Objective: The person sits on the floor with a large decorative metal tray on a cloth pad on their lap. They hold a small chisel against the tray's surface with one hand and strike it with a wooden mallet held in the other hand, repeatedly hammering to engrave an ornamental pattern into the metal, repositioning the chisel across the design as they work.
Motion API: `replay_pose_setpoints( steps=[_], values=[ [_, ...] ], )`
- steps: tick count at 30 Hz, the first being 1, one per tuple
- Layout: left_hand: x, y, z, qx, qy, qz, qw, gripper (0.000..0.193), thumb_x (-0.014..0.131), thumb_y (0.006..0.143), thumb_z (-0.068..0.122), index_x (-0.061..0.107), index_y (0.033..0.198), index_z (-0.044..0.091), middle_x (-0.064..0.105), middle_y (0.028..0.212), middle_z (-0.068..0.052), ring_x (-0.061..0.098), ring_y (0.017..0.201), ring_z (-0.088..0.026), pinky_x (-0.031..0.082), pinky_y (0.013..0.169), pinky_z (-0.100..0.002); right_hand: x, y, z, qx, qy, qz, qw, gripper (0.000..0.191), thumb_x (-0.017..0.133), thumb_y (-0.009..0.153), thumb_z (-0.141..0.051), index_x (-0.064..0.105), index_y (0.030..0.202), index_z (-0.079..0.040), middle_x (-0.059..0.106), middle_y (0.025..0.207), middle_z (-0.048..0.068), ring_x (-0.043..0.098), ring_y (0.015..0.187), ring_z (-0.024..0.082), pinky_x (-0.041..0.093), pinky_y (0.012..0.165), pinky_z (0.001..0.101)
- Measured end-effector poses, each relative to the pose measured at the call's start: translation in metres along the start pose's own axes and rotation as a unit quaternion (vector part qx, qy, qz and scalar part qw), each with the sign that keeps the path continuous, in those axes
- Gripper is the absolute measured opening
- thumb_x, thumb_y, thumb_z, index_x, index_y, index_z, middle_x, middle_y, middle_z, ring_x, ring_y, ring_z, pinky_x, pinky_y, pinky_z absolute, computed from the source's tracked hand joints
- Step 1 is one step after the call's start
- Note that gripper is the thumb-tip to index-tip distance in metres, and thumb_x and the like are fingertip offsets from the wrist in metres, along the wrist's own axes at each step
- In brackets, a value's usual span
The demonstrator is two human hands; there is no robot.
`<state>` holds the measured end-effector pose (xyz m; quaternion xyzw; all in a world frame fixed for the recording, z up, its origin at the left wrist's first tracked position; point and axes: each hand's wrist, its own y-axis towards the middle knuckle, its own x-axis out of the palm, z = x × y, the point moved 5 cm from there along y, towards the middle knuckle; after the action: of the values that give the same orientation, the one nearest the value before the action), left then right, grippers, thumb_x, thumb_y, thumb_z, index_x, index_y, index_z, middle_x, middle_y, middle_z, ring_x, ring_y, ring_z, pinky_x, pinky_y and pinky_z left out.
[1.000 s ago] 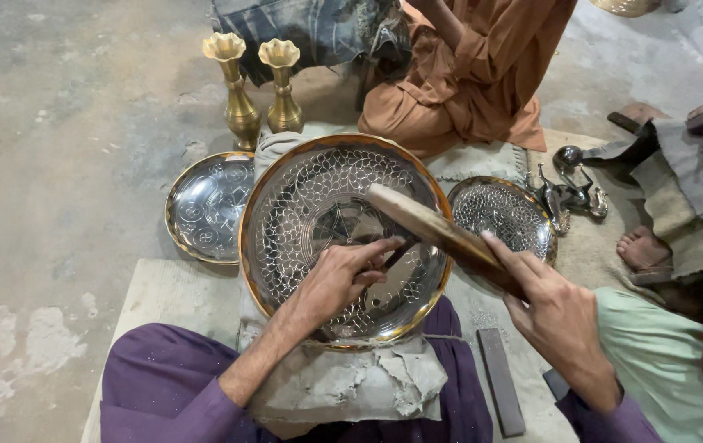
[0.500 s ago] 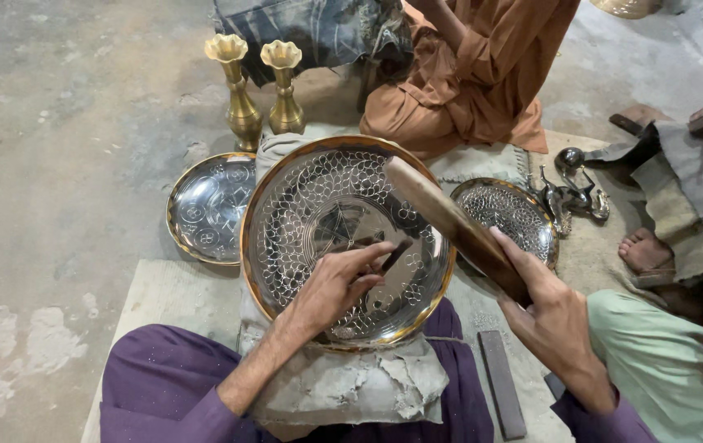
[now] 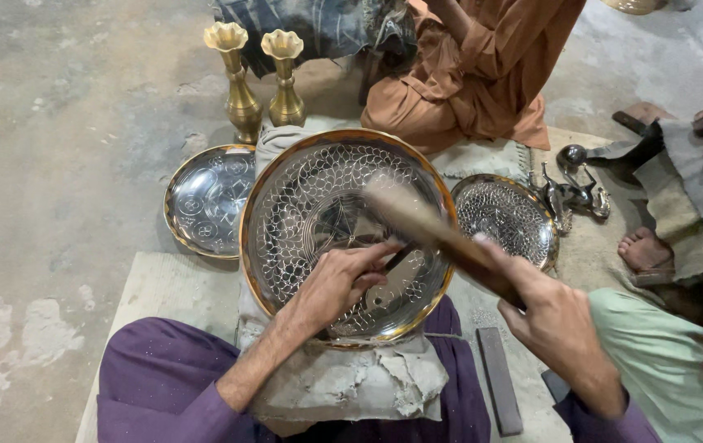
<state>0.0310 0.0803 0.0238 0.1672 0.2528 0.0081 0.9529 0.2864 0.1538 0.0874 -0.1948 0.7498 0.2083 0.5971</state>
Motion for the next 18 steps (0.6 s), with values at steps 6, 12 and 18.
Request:
replay_pose_setpoints(
  steps=[6, 12, 18],
  values=[
    [0.002, 0.003, -0.004, -0.013, 0.015, 0.003, 1.0, 0.056, 0.074, 0.087, 0.012, 0.059, 0.141, 0.014, 0.079, 0.093, -0.007, 0.078, 0.078, -0.02, 0.061, 0.071, -0.036, 0.012, -0.006, 0.011, 0.005, 0.209, 0.082, 0.974, 0.086, 0.067, 0.082, -0.012, 0.033, 0.158, -0.033, 0.073, 0.098, 0.004, 0.076, 0.085, 0.023, 0.06, 0.082, 0.0397],
    [-0.004, 0.004, -0.002, -0.001, 0.011, 0.01, 1.0, 0.056, 0.073, 0.086, 0.011, 0.059, 0.14, 0.013, 0.077, 0.097, -0.008, 0.077, 0.079, -0.02, 0.061, 0.071, -0.036, 0.015, -0.019, 0.021, 0.019, 0.068, 0.087, 0.994, 0.086, 0.068, 0.069, -0.003, 0.05, 0.146, -0.036, 0.073, 0.119, 0.008, 0.076, 0.091, 0.029, 0.061, 0.075, 0.0418],
    [-0.008, 0.005, 0.001, 0.051, 0.037, -0.031, 0.998, 0.055, 0.073, 0.087, 0.012, 0.058, 0.14, 0.01, 0.075, 0.099, -0.012, 0.075, 0.084, -0.024, 0.059, 0.074, -0.04, 0.019, -0.026, 0.025, 0.006, 0.093, 0.12, 0.988, 0.078, 0.076, 0.074, -0.009, 0.053, 0.145, -0.032, 0.065, 0.116, 0.013, 0.072, 0.094, 0.033, 0.059, 0.078, 0.0443]
  ],
)
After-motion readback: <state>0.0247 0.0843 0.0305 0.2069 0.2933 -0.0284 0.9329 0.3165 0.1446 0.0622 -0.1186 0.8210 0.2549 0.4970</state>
